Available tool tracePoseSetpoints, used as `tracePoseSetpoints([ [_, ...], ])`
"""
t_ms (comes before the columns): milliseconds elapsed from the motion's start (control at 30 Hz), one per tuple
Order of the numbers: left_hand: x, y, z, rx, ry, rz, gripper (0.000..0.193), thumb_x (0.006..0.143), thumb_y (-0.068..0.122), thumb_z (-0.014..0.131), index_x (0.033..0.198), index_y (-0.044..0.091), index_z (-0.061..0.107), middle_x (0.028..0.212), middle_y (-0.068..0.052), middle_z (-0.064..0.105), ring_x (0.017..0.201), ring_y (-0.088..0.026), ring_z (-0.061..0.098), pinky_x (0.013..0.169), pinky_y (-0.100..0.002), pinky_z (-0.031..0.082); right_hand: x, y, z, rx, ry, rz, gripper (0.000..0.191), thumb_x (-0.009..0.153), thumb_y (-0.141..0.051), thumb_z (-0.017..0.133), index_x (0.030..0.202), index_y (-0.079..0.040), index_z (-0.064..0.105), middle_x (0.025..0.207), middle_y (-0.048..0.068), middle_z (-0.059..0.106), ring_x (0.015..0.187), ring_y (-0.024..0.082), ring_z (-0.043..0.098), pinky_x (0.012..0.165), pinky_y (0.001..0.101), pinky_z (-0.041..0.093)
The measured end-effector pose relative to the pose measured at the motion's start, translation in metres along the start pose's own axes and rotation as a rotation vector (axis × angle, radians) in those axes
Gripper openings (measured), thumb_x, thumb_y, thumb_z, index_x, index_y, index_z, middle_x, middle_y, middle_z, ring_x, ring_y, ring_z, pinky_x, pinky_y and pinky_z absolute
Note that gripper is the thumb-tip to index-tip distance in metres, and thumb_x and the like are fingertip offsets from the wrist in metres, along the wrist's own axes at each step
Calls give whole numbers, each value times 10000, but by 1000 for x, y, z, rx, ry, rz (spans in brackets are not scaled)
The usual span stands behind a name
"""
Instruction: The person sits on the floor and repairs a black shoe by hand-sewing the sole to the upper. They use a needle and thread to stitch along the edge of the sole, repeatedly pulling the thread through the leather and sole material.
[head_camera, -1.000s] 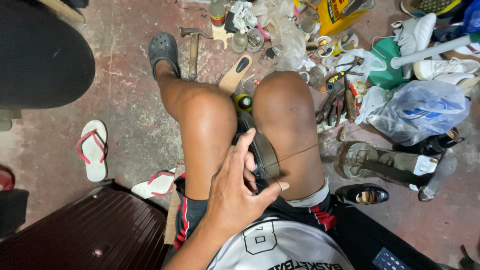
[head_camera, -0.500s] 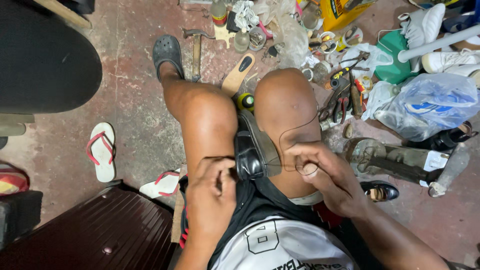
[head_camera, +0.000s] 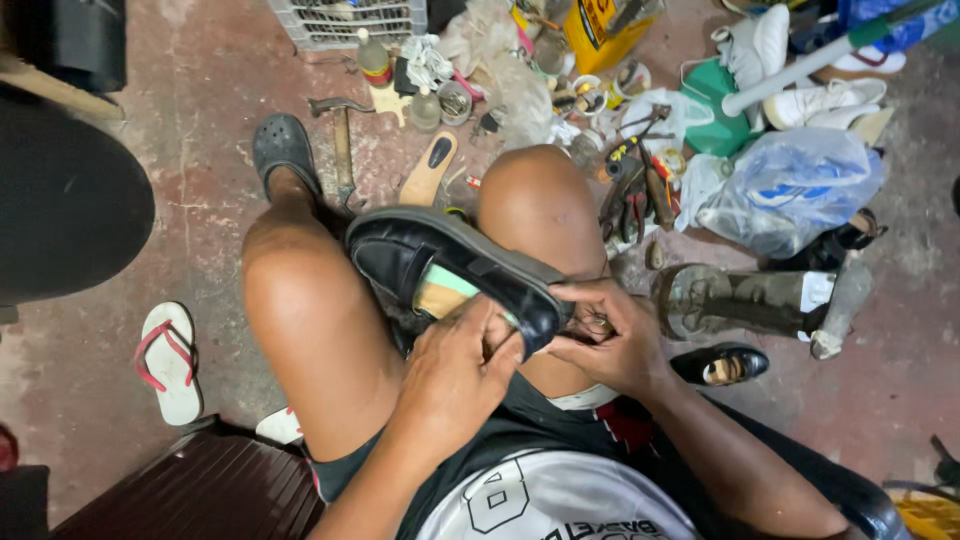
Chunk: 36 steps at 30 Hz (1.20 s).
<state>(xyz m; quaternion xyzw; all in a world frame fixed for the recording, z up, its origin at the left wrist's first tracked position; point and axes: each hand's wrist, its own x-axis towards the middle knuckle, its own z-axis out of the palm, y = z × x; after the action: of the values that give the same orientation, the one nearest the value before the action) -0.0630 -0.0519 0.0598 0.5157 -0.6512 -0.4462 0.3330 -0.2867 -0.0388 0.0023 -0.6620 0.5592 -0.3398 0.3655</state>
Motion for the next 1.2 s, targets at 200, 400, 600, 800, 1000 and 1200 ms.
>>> tracePoseSetpoints([
  [200, -23, -39, -12, -104, 128, -287, 354, 926, 112, 736, 716, 22, 465, 627, -52, 401, 564, -144, 376, 518, -315, 353, 1, 9, 14, -37, -10, -102, 538, 693, -179, 963, 1159, -92, 710, 651, -76, 486, 595, 5, 454, 542, 200, 401],
  [400, -73, -68, -66, 73, 543, -498, 432, 993, 135, 709, 692, 34, 415, 648, -18, 394, 626, -121, 345, 565, -298, 335, 1, 5, 20, 33, -82, -67, 536, 715, -148, 943, 1178, -58, 688, 856, -14, 717, 663, 7, 555, 546, 182, 468],
  [600, -51, -43, -44, 445, 453, -38, 224, 912, 71, 670, 1121, -2, 637, 1222, -213, 612, 1140, -357, 610, 972, -432, 494, -5, 4, 25, 80, -100, -46, 529, 744, -116, 897, 1209, -39, 656, 1050, 77, 735, 876, 76, 675, 689, 227, 601],
  [800, 2, -36, -19, -192, -264, -271, 195, 942, 154, 644, 1103, 47, 663, 933, -106, 736, 822, -241, 731, 798, -339, 570, 6, -15, 14, -106, -182, 10, 571, 738, -184, 923, 1257, -120, 694, 808, 24, 736, 690, 81, 662, 607, 229, 554],
  [1000, -2, -59, -5, -245, -198, -187, 81, 951, 42, 629, 911, -22, 599, 767, -112, 532, 677, -192, 522, 658, -340, 503, 27, -65, -39, -636, -707, 420, 1120, 706, -459, 941, 1623, -269, 327, 736, 112, 684, 632, 226, 644, 665, 376, 537],
  [1200, -15, -68, 11, -433, 75, -91, 128, 788, -138, 551, 825, -18, 576, 845, -28, 500, 653, -120, 383, 566, -266, 350, 20, -57, -31, -292, -295, -76, 968, 714, -483, 835, 1508, -115, 422, 1055, 167, 677, 778, 231, 671, 675, 352, 549],
])
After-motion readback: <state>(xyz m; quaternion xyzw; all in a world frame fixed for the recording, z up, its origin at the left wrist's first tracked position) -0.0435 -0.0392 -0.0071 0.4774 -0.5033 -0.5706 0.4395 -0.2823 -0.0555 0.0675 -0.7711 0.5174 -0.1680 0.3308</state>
